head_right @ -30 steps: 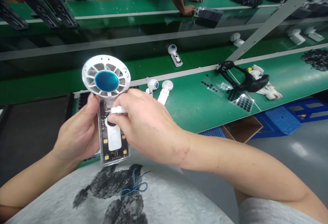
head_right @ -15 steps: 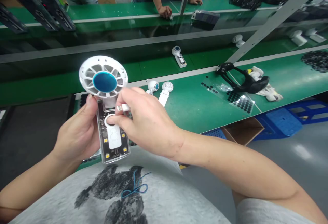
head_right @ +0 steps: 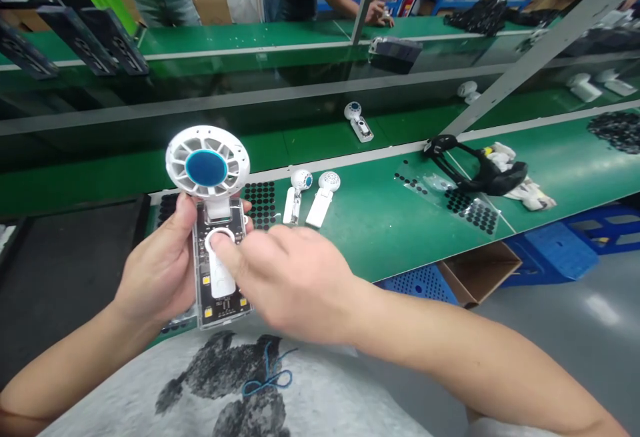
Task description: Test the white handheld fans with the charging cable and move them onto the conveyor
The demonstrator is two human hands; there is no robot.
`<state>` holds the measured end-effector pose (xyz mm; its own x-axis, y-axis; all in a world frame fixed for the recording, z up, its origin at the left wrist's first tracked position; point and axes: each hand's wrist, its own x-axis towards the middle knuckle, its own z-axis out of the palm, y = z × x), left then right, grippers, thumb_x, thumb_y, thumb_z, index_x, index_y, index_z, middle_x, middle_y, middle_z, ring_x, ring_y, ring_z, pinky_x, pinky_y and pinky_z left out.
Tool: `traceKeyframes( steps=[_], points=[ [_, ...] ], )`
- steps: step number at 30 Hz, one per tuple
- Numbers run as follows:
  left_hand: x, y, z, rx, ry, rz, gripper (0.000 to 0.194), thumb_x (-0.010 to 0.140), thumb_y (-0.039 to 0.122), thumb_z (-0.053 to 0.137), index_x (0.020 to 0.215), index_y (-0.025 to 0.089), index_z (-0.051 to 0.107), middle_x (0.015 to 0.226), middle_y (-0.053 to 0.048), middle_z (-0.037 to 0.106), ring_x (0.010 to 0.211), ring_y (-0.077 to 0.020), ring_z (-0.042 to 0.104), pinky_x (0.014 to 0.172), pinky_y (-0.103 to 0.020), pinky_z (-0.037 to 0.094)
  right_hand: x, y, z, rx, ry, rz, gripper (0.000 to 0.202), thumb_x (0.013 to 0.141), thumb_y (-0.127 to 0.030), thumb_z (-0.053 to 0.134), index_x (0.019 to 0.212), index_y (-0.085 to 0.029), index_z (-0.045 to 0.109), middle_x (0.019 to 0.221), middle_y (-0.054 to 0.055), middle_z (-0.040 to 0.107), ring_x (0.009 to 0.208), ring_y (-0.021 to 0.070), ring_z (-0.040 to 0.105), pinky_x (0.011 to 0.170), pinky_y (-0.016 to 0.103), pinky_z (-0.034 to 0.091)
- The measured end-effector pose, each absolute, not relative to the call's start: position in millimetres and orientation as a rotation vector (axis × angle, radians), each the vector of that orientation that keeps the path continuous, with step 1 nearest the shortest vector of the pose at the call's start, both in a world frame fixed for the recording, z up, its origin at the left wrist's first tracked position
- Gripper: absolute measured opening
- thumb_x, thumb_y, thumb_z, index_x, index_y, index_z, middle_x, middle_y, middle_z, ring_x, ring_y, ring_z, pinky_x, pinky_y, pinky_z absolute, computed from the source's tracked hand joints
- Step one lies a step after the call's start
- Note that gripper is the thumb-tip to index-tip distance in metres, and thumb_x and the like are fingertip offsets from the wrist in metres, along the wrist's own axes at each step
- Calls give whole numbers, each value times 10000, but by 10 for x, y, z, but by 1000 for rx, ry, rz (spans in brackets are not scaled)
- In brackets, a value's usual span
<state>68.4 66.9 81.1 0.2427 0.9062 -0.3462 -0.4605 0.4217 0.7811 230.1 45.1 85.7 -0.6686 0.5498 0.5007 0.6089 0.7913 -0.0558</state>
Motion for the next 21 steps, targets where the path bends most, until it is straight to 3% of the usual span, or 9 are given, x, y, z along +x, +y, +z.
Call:
traceKeyframes(
  steps=[3, 5, 8, 10, 12, 15, 18, 21],
  points=[
    [731, 666, 778, 564, 923, 1057, 262, 890, 389, 440, 966, 197, 601, 795, -16, 664, 687, -146, 629, 660, -244, 525, 2231, 439, 866, -865, -2523, -299, 363, 868, -94, 324, 1107, -7, 583, 585, 28, 506, 513, 162, 411, 427, 309, 319],
    [748, 716, 721, 525, 927, 1020, 243, 889, 367, 452, 937, 182, 600, 792, -22, 663, 669, -144, 625, 645, -243, 526, 2211, 481, 845, -896, -2561, -237, 356, 856, -72, 313, 1046, -8, 606, 609, 45, 511, 510, 168, 413, 411, 313, 309],
    [712, 984, 529, 513, 923, 942, 280, 870, 388, 484, 897, 134, 600, 765, -54, 649, 656, -160, 617, 611, -262, 522, 2271, 610, 759, -1064, -2486, 154, 329, 862, -105, 368, 1132, -63, 553, 782, 73, 523, 589, 163, 457, 455, 289, 371],
    [648, 1329, 304, 590, 991, 939, 262, 849, 366, 529, 856, 112, 592, 737, -61, 630, 624, -153, 599, 578, -262, 508, 2379, 696, 659, -1213, -2289, 496, 361, 879, -184, 432, 1230, -107, 476, 906, 86, 501, 712, 168, 497, 583, 298, 452],
    [570, 1783, 18, 695, 1163, 964, 204, 846, 299, 544, 795, 103, 570, 684, -44, 594, 565, -125, 562, 543, -249, 482, 2525, 751, 522, -1358, -2064, 765, 340, 910, -256, 410, 1222, -145, 488, 916, 79, 492, 814, 184, 511, 715, 340, 469],
    [470, 2521, -401, 737, 1361, 1030, 178, 885, 211, 478, 750, 104, 523, 632, 1, 527, 521, -77, 500, 536, -216, 450, 2761, 749, 276, -1534, -1809, 984, 329, 943, -301, 322, 1119, -180, 573, 851, 59, 507, 832, 191, 524, 766, 367, 448],
    [434, 3104, -633, 820, 1531, 1033, 143, 887, 222, 486, 830, 101, 539, 734, -2, 547, 615, -90, 531, 593, -243, 471, 2951, 676, 58, -1654, -1615, 1064, 299, 926, -334, 368, 1062, -203, 600, 858, 48, 534, 808, 184, 532, 766, 355, 431],
    [503, 3344, -689, 976, 1678, 1019, 192, 847, 228, 545, 1005, 120, 530, 992, -55, 554, 869, -166, 553, 743, -338, 477, 3078, 607, -78, -1760, -1358, 1077, 231, 888, -370, 452, 956, -208, 602, 854, 33, 573, 780, 176, 532, 725, 323, 421]
  ],
)
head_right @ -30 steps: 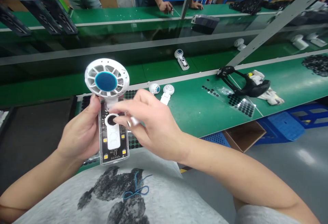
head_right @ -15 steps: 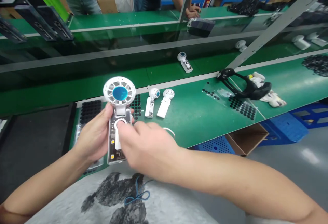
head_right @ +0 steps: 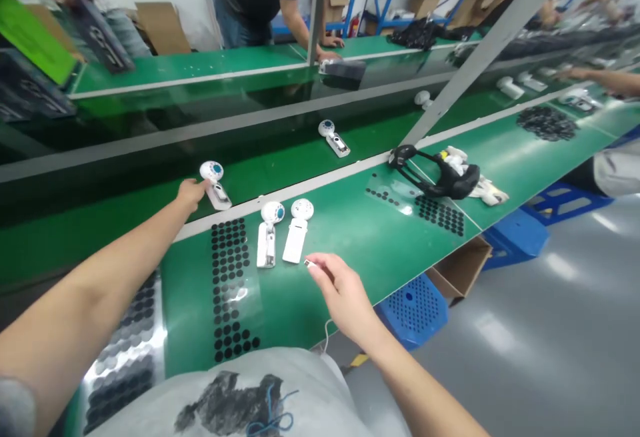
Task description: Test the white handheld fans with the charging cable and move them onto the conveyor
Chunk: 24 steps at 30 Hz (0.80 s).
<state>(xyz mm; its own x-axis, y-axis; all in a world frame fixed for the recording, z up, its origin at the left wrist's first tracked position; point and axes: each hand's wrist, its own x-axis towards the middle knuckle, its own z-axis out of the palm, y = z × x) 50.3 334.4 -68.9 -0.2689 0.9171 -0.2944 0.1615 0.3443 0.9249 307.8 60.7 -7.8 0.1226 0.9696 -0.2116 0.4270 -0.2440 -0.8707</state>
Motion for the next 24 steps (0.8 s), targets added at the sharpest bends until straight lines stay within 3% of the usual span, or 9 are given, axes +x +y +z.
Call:
traceKeyframes(
  steps=[2, 4, 6, 8, 11, 15, 19, 24],
  points=[
    [623, 3269, -721, 1109, 1720, 997, 331, 793, 265, 612, 1081, 153, 493, 1130, -72, 500, 1092, -241, 468, 854, -374, 424, 3138, 596, -132, -1776, -1176, 1072, 210, 863, -393, 495, 907, -207, 581, 817, 19, 578, 722, 159, 520, 659, 293, 413],
    [797, 3038, -804, 1227, 1679, 892, 464, 661, 327, 731, 1038, 171, 510, 1126, -73, 506, 1189, -307, 387, 899, -367, 380, 3182, 618, -169, -1745, -1060, 1062, 200, 843, -397, 525, 894, -207, 562, 769, 3, 562, 661, 139, 494, 596, 267, 396],
    [997, 2739, -937, 1283, 1580, 709, 541, 461, 329, 837, 893, 169, 553, 997, -81, 570, 1134, -354, 439, 859, -364, 392, 3206, 667, -193, -1727, -1011, 1051, 190, 829, -385, 545, 890, -205, 554, 735, -8, 548, 626, 125, 474, 567, 253, 385],
    [1181, 2482, -1071, 1264, 1483, 551, 489, 381, 286, 852, 745, 166, 548, 864, -86, 603, 1041, -364, 509, 780, -352, 420, 3201, 728, -195, -1726, -996, 1074, 189, 828, -377, 541, 894, -201, 555, 714, -12, 544, 604, 117, 469, 565, 251, 391],
    [1328, 2278, -1122, 1157, 1327, 479, 328, 514, 270, 773, 704, 166, 526, 806, -75, 614, 931, -294, 574, 708, -308, 446, 3132, 808, -137, -1677, -1002, 1155, 187, 832, -359, 526, 909, -195, 571, 730, -3, 564, 611, 114, 492, 587, 260, 419],
    [1200, 2093, -747, 963, 1090, 521, 229, 714, 314, 589, 879, 175, 514, 777, -25, 607, 680, -156, 596, 646, -280, 484, 2936, 863, 43, -1543, -1067, 1281, 120, 821, -299, 545, 857, -192, 586, 686, -12, 567, 573, 99, 485, 539, 241, 415],
    [958, 1707, -190, 699, 931, 558, 263, 823, 395, 458, 907, 154, 519, 712, -45, 604, 561, -135, 574, 551, -273, 498, 2679, 882, 220, -1385, -1121, 1368, 80, 827, -266, 555, 835, -193, 585, 700, -21, 585, 564, 80, 483, 516, 219, 402],
    [837, 1269, 139, 540, 804, 764, 178, 826, 327, 536, 932, 185, 520, 766, -20, 610, 557, -128, 581, 501, -246, 494, 2442, 824, 338, -1275, -1233, 1441, 70, 831, -251, 564, 827, -185, 587, 716, -23, 607, 611, 78, 514, 562, 214, 427]
  ],
)
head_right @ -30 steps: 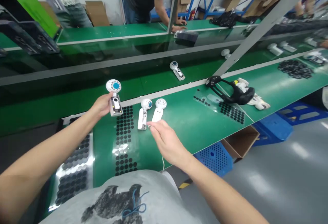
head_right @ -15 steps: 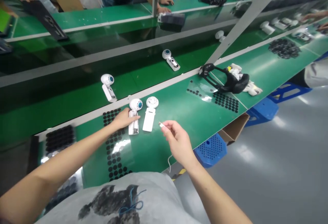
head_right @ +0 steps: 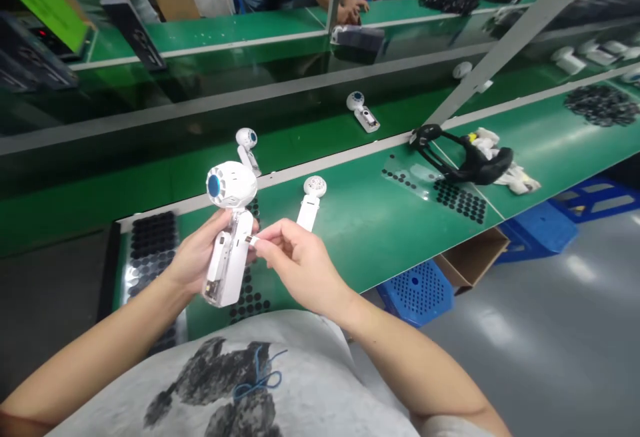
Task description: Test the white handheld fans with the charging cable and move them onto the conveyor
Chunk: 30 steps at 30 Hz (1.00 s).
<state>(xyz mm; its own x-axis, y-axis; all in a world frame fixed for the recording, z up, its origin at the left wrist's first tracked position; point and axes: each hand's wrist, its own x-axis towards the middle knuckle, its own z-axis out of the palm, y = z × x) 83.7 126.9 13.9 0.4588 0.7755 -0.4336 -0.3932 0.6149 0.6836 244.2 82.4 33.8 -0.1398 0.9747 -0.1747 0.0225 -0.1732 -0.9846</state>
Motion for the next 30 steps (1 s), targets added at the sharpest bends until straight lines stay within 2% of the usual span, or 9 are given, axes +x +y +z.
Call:
traceKeyframes(
  steps=[7, 12, 18, 23, 30],
  points=[
    [803, 1000, 264, 712, 827, 893, 242, 802, 332, 580, 999, 210, 510, 839, -13, 623, 631, -129, 604, 515, -211, 494, 2372, 585, 412, -1269, -1334, 1421, 68, 822, -243, 576, 832, -177, 591, 741, -14, 620, 663, 90, 553, 589, 220, 448],
    [797, 878, 296, 903, 942, 933, 278, 783, 315, 616, 1032, 243, 516, 815, -6, 608, 652, -138, 587, 554, -231, 483, 2385, 496, 430, -1374, -1462, 1321, 77, 810, -244, 576, 776, -175, 582, 675, -22, 597, 583, 83, 521, 517, 215, 412],
    [757, 789, 307, 873, 976, 838, 309, 752, 300, 628, 1043, 234, 548, 851, -30, 620, 666, -173, 594, 557, -255, 477, 2401, 456, 423, -1310, -1412, 1593, 106, 798, -276, 582, 757, -180, 565, 662, -7, 606, 584, 98, 530, 529, 235, 426],
    [738, 741, 274, 932, 1050, 865, 347, 745, 320, 642, 1071, 239, 555, 927, -33, 618, 734, -178, 589, 611, -253, 478, 2388, 420, 384, -1330, -1487, 1503, 106, 813, -272, 558, 766, -178, 557, 684, -3, 602, 593, 97, 516, 531, 237, 416],
    [766, 660, 176, 853, 1053, 832, 374, 754, 343, 637, 1099, 252, 523, 906, -21, 607, 713, -169, 582, 589, -253, 485, 2356, 453, 325, -1336, -1527, 1576, 100, 809, -262, 552, 750, -181, 554, 678, -5, 601, 549, 96, 494, 507, 248, 405]
  ],
)
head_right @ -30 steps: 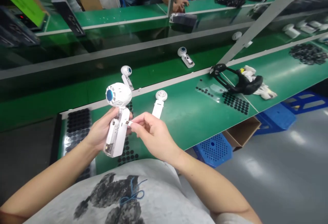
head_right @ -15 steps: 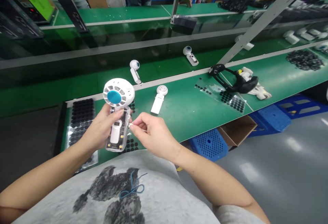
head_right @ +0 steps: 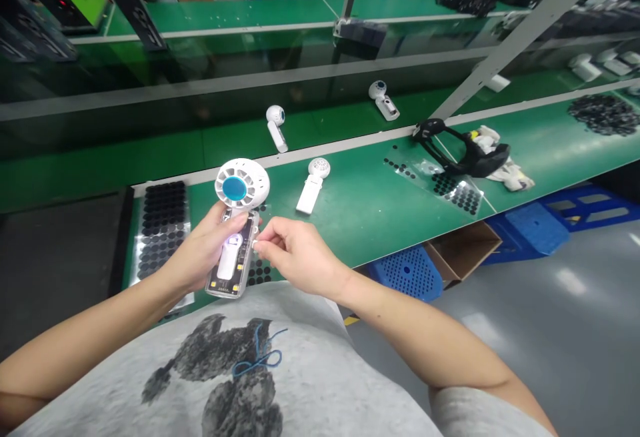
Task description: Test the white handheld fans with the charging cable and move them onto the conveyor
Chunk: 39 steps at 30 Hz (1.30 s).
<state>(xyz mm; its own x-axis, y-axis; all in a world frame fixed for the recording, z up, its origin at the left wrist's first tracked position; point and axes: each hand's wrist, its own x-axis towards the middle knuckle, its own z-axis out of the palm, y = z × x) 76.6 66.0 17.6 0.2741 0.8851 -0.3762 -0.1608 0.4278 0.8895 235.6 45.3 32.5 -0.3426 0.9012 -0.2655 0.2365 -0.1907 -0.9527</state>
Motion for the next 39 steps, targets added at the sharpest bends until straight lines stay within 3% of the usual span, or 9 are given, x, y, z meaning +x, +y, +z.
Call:
traceKeyframes(
  steps=[6, 10, 13, 16, 21, 28, 39],
  points=[
    [514, 957, 109, 840, 1127, 968, 234, 774, 270, 596, 983, 194, 520, 823, -29, 621, 627, -162, 610, 495, -244, 494, 2500, 496, 289, -1495, -1719, 1340, 194, 862, -324, 480, 746, -190, 557, 588, -29, 511, 531, 101, 448, 499, 247, 349],
    [193, 1358, -168, 739, 1237, 1167, 112, 816, 263, 536, 871, 174, 495, 724, -11, 608, 553, -131, 594, 433, -213, 467, 2695, 638, -99, -1748, -1682, 1221, 223, 784, -394, 596, 704, -190, 551, 460, -71, 392, 415, 91, 342, 429, 239, 291],
    [177, 1561, -573, 671, 1181, 1068, 164, 789, 279, 577, 844, 157, 483, 684, -16, 604, 529, -137, 592, 456, -246, 488, 2572, 766, -532, -1769, -1829, 999, 140, 797, -294, 597, 719, -181, 627, 656, 0, 571, 607, 137, 519, 603, 266, 410],
    [295, 1667, -1027, 630, 1134, 1037, 251, 757, 321, 624, 866, 167, 457, 704, -9, 612, 548, -131, 602, 531, -283, 520, 2266, 854, -919, -1717, -1935, 935, 119, 821, -186, 564, 822, -198, 683, 891, 35, 621, 838, 154, 564, 792, 259, 408],
    [369, 1696, -1500, 604, 1152, 1052, 267, 771, 312, 614, 903, 171, 430, 714, -17, 622, 615, -150, 638, 603, -302, 537, 1941, 918, -1308, -1785, -2045, 897, 143, 840, -220, 564, 878, -217, 702, 905, 42, 637, 844, 175, 570, 748, 255, 413],
    [348, 1664, -1518, 613, 1163, 1051, 217, 808, 269, 574, 942, 168, 438, 748, -44, 642, 669, -169, 658, 653, -328, 545, 1864, 936, -1372, -1899, -2093, 877, 146, 849, -275, 565, 900, -208, 684, 943, 72, 617, 941, 214, 539, 755, 272, 398],
    [375, 1653, -1535, 604, 1167, 1093, 217, 805, 260, 577, 938, 168, 433, 794, -42, 635, 723, -168, 661, 686, -332, 546, 1873, 975, -1285, -1843, -1923, 1081, 67, 813, -206, 582, 847, -167, 625, 889, 65, 573, 859, 193, 528, 735, 284, 390]
  ],
)
